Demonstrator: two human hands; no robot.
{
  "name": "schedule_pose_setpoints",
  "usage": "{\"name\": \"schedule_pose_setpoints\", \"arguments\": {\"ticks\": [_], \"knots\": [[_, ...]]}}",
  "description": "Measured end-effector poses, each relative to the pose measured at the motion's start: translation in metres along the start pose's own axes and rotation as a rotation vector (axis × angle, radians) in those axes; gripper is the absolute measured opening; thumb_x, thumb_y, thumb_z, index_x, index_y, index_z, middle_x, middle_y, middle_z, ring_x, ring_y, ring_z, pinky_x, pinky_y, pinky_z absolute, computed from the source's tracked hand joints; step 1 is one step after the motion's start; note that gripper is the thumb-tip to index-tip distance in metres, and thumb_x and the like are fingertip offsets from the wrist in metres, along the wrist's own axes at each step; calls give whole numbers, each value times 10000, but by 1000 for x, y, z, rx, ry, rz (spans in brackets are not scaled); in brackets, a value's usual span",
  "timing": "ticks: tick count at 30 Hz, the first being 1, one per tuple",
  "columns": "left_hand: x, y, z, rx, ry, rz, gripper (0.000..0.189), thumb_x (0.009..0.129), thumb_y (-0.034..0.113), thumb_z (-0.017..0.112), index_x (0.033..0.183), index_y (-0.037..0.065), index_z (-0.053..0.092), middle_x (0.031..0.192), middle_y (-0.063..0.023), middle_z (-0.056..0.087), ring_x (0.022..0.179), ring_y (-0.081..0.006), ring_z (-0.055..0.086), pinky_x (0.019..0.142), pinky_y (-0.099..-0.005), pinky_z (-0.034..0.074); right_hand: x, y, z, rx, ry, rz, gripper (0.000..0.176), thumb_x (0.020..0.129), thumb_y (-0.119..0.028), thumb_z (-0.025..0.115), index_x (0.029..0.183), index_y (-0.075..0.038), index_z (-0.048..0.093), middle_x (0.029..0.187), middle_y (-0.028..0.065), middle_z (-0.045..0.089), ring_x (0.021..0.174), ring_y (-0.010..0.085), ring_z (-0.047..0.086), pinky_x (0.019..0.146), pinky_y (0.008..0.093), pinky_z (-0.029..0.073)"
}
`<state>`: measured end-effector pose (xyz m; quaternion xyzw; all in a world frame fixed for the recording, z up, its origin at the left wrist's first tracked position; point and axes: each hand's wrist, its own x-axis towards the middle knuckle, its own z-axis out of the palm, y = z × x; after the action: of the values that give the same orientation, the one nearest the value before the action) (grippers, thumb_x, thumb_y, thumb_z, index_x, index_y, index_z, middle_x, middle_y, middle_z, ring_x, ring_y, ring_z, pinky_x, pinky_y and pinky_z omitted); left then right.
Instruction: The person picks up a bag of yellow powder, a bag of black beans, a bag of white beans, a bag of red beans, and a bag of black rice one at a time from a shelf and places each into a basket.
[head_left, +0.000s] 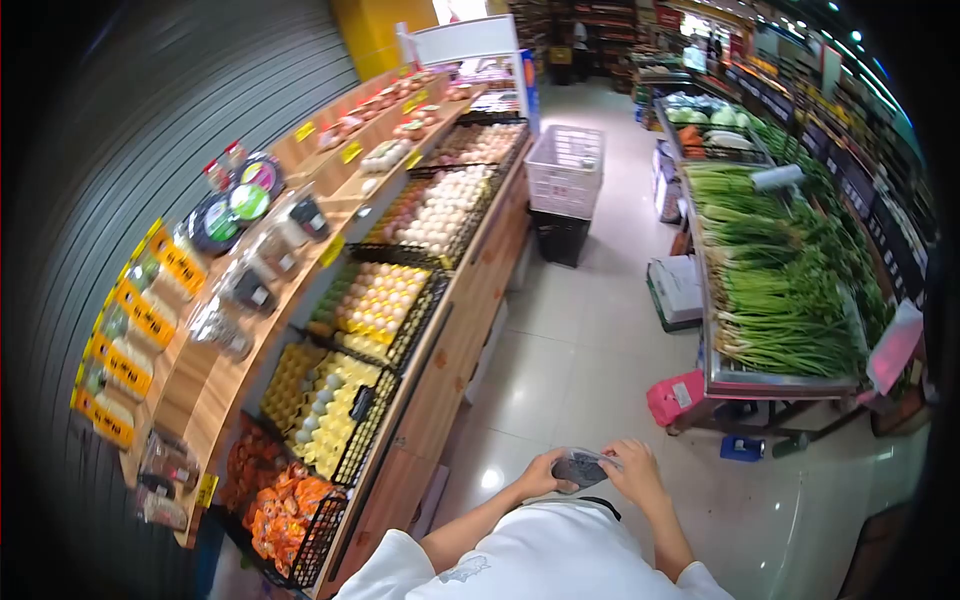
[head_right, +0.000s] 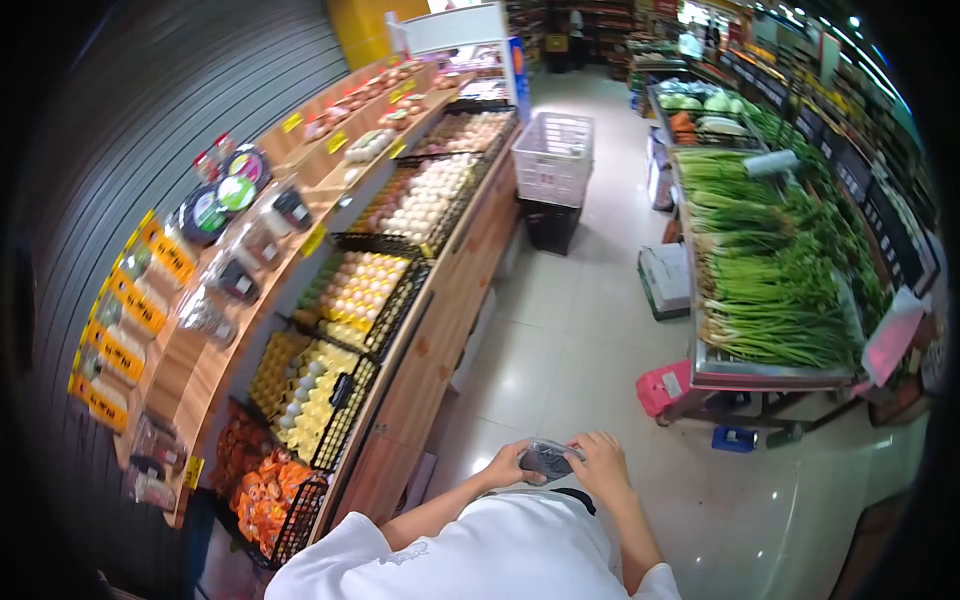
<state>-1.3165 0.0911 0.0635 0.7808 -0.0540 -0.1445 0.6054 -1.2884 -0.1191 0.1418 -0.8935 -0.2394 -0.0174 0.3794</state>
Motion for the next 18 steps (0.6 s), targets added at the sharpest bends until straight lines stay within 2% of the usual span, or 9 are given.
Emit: {"name": "schedule_pose_setpoints", "arguments": {"ticks": [7,11,16,18], "knots": [[91,21,27,123,-182,65,587,591,152,808,1119,33,580,969,-142,638,920,-271,604,870,-345,456,6,76,-36,32,92,135,66,773,-108,630,812,-65,598,766,81,608,769,282,582,729,407,423],[148,-5,21,169,-255,84,575,580,142,821,1098,33,597,993,-133,629,943,-270,599,872,-346,456,44,96,-42,21,132,136,96,785,-120,627,822,-39,592,783,110,602,767,301,578,689,406,445],[229,1,-18,89,-215,62,551,573,79,820,1084,43,617,999,-102,620,958,-226,593,867,-334,459,132,126,-33,50,113,149,96,790,-118,630,831,-41,591,797,117,596,771,301,578,675,396,456],[262,0,-38,19,-115,69,525,565,53,815,1054,37,624,988,-103,620,929,-231,598,847,-326,463,178,131,-38,72,75,151,107,791,-127,636,840,-42,594,805,117,595,769,302,581,678,388,457]]}}
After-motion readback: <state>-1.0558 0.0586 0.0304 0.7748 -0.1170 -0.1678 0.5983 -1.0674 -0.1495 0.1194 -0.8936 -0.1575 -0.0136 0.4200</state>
